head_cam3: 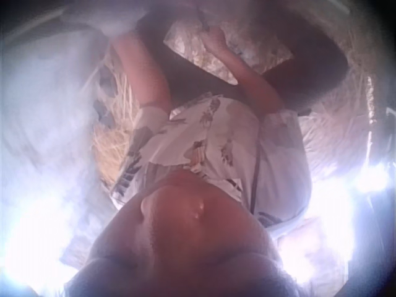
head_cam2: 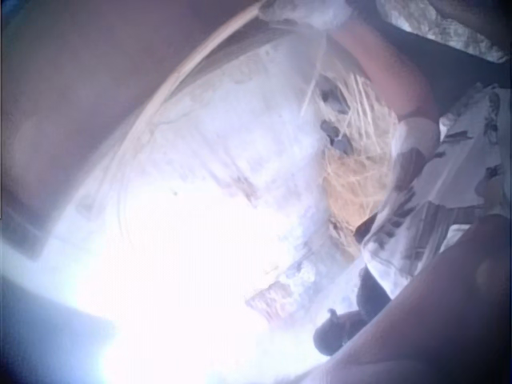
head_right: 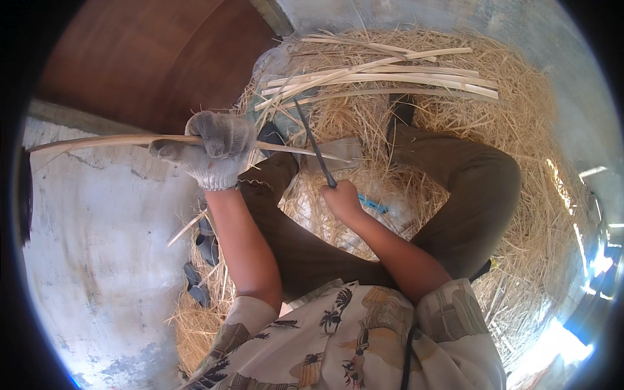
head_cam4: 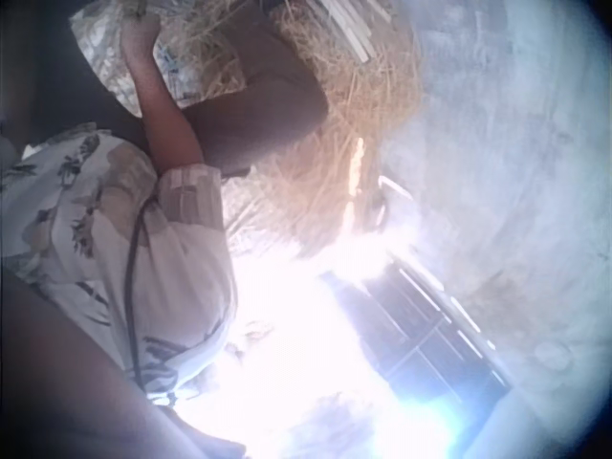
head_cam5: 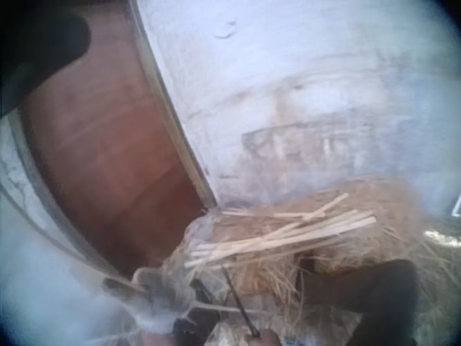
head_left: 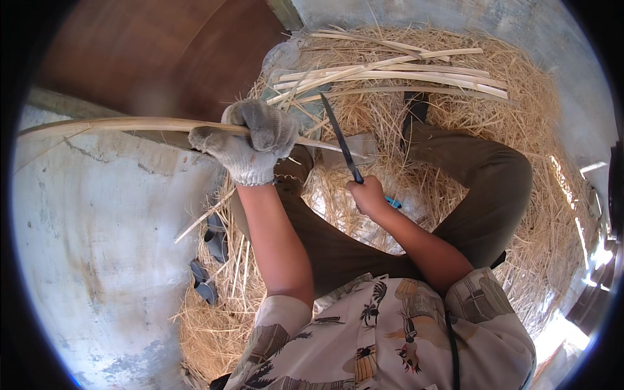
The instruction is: The person sits on a straw-covered floor and uses a knife to split a long piece of bamboo into thin strips. They hold the bamboo with a gloved hand and carefully shave the material, creating fine slivers that fall onto the pile of straw below.
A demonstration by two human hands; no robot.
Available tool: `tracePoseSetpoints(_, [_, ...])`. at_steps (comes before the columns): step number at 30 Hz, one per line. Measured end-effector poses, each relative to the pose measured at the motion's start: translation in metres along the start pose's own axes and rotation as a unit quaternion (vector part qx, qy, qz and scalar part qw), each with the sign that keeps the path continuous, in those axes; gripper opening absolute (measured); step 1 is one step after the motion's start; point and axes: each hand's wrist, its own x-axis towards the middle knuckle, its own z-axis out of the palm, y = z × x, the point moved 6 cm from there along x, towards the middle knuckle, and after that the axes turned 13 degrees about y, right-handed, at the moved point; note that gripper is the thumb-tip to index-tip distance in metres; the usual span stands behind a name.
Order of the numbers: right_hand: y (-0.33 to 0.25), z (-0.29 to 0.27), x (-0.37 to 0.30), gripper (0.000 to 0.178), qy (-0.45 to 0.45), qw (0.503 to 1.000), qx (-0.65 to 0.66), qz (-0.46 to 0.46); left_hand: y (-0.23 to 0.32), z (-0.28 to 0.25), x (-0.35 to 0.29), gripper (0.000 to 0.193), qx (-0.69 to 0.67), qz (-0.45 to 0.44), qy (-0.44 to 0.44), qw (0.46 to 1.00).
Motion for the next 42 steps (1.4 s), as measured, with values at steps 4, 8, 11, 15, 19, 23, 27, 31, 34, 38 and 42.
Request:
tracePoseSetpoints(4, [-0.050, -0.009, -0.017, 0.035, 0.037, 0.988, 0.137, -0.065, 0.001, 0.001, -0.001, 0.087, -0.010, -0.011, -0.041, 0.999])
tracePoseSetpoints(8, [-0.026, -0.011, -0.014, 0.039, 0.073, 0.973, 0.177, -0.131, -0.004, 0.002, 0.000, 0.088, -0.015, -0.019, -0.034, 0.999])
tracePoseSetpoints(11, [-0.010, -0.005, -0.006, 0.034, 0.068, 0.993, 0.022, -0.091, -0.003, 0.006, -0.001, 0.089, -0.020, -0.019, -0.026, 0.999])
tracePoseSetpoints(15, [-0.032, -0.004, -0.005, 0.033, 0.025, 0.997, 0.056, -0.043, -0.002, 0.007, -0.003, 0.092, -0.011, -0.007, -0.039, 0.999])
tracePoseSetpoints(19, [-0.056, -0.019, -0.016, 0.034, 0.058, 0.972, 0.173, -0.149, -0.003, 0.005, -0.007, 0.094, 0.021, 0.001, -0.033, 0.999])
tracePoseSetpoints(23, [-0.001, -0.001, -0.011, 0.033, 0.079, 0.988, 0.046, -0.123, 0.000, 0.007, -0.006, 0.094, 0.020, 0.007, -0.015, 1.000])
tracePoseSetpoints(27, [0.010, 0.010, -0.008, 0.035, 0.039, 0.999, 0.002, -0.030, 0.004, -0.002, -0.003, 0.094, 0.015, 0.020, -0.004, 1.000])
tracePoseSetpoints(31, [0.014, 0.017, -0.005, 0.038, -0.019, 0.998, 0.053, 0.026, 0.004, 0.003, -0.008, 0.093, 0.019, 0.028, -0.044, 0.998])
tracePoseSetpoints(34, [0.020, 0.022, -0.001, 0.040, -0.026, 0.997, 0.053, 0.047, -0.004, 0.012, -0.012, 0.093, 0.021, 0.028, -0.082, 0.996])
tracePoseSetpoints(38, [-0.022, 0.007, -0.019, 0.036, 0.058, 0.993, 0.005, -0.101, -0.002, 0.005, -0.005, 0.093, 0.008, 0.026, -0.068, 0.997])
tracePoseSetpoints(42, [-0.069, -0.019, -0.023, 0.026, 0.079, 0.942, 0.242, -0.221, -0.005, -0.003, -0.004, 0.096, 0.040, 0.036, -0.020, 0.998])
